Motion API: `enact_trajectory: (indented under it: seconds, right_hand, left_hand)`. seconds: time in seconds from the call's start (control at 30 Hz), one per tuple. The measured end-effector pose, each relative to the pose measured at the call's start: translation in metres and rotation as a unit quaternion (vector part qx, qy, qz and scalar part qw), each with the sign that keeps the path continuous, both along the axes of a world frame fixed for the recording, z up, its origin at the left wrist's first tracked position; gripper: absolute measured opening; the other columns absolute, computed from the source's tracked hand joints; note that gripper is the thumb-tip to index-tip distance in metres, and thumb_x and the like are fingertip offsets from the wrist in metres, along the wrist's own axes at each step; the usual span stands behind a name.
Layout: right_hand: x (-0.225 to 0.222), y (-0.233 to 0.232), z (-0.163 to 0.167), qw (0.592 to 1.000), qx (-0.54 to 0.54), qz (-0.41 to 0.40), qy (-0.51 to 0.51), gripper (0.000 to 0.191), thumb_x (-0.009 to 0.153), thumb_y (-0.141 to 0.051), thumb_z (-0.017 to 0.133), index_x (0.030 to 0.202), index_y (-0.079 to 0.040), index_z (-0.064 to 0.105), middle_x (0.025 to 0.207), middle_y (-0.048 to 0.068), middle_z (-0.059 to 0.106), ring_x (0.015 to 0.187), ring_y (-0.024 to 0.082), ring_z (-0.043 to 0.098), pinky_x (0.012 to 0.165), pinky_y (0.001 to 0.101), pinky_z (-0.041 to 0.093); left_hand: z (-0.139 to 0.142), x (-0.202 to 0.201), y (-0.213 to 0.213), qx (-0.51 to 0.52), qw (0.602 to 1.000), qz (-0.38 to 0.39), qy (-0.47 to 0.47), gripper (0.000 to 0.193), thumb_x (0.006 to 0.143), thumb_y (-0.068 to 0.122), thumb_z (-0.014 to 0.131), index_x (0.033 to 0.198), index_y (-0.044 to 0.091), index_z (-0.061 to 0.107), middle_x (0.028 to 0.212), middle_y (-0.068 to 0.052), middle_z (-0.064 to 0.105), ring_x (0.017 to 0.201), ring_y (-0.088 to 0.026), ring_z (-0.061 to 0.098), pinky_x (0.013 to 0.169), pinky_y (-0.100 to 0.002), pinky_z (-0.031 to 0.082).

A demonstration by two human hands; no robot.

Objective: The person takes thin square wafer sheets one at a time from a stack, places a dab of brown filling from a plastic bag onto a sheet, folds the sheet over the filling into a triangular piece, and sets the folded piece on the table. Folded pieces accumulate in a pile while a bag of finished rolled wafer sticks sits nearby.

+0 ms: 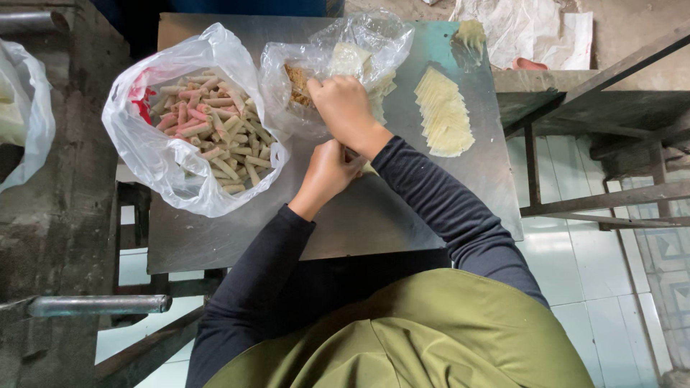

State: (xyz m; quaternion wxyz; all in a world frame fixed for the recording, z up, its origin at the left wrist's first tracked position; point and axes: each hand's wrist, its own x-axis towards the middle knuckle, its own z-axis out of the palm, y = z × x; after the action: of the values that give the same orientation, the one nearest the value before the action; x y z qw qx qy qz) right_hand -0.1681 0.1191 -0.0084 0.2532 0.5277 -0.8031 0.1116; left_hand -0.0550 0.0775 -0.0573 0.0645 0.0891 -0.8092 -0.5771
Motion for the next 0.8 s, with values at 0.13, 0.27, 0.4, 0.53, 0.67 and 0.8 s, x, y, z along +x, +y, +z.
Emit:
enact_trajectory:
  seconds: [0.13, 0.27, 0.4, 0.53, 0.67, 0.8]
  right_hand:
    - [0.002, -0.001, 0.0, 1.0, 0.015, -0.005, 0.015, 0.009, 0.08, -0.006, 0.066, 0.088, -0.008, 0.063, 0.077, 0.008, 0.069, 0.079, 0.029, 0.069, 0.075, 0.041, 0.053]
    - [0.002, -0.002, 0.011, 0.998, -0.055, 0.008, 0.03, 0.005, 0.081, -0.006, 0.065, 0.085, -0.008, 0.064, 0.083, 0.006, 0.064, 0.083, 0.026, 0.066, 0.071, 0.0377, 0.054]
    - [-0.003, -0.007, 0.021, 0.996, -0.069, 0.015, 0.054, 0.004, 0.082, -0.006, 0.065, 0.08, -0.006, 0.062, 0.085, 0.007, 0.06, 0.086, 0.024, 0.064, 0.068, 0.0355, 0.057]
    - [-0.006, -0.017, 0.023, 0.996, -0.069, 0.03, 0.053, 0.003, 0.082, -0.005, 0.064, 0.079, -0.005, 0.063, 0.088, 0.009, 0.061, 0.088, 0.025, 0.065, 0.068, 0.0355, 0.057]
    - [-0.004, -0.023, 0.022, 0.996, -0.087, 0.026, -0.004, 0.002, 0.082, -0.002, 0.063, 0.08, -0.002, 0.065, 0.089, 0.011, 0.062, 0.091, 0.029, 0.065, 0.07, 0.0378, 0.056]
    - [-0.003, -0.015, 0.021, 0.984, -0.121, 0.021, -0.126, 0.007, 0.086, -0.005, 0.067, 0.081, -0.002, 0.071, 0.085, 0.015, 0.063, 0.087, 0.036, 0.065, 0.074, 0.0457, 0.055]
  left_hand:
    - [-0.001, -0.001, -0.001, 0.017, 1.0, -0.003, -0.007, 0.021, 0.086, 0.015, 0.077, 0.082, -0.004, 0.069, 0.066, -0.009, 0.073, 0.059, -0.014, 0.07, 0.056, -0.031, 0.053]
    - [0.002, 0.0, -0.002, 0.005, 1.0, -0.012, -0.009, 0.019, 0.086, 0.014, 0.077, 0.086, -0.004, 0.07, 0.068, -0.009, 0.073, 0.061, -0.013, 0.071, 0.057, -0.03, 0.053]
    - [0.004, 0.0, -0.001, 0.044, 0.999, -0.002, -0.016, 0.017, 0.086, 0.011, 0.075, 0.091, -0.004, 0.069, 0.069, -0.009, 0.072, 0.061, -0.013, 0.071, 0.056, -0.029, 0.054]
    - [0.006, 0.0, -0.001, 0.031, 0.999, -0.008, -0.013, 0.016, 0.085, 0.009, 0.075, 0.092, -0.004, 0.069, 0.07, -0.008, 0.073, 0.062, -0.013, 0.072, 0.058, -0.028, 0.055]
    - [0.009, 0.002, -0.002, 0.023, 0.999, -0.006, -0.022, 0.017, 0.086, 0.008, 0.075, 0.092, -0.005, 0.068, 0.069, -0.009, 0.072, 0.062, -0.013, 0.073, 0.058, -0.028, 0.055]
    - [0.012, 0.002, -0.001, 0.016, 0.999, -0.007, -0.032, 0.019, 0.086, 0.011, 0.075, 0.094, -0.004, 0.068, 0.068, -0.01, 0.072, 0.062, -0.014, 0.073, 0.058, -0.028, 0.055]
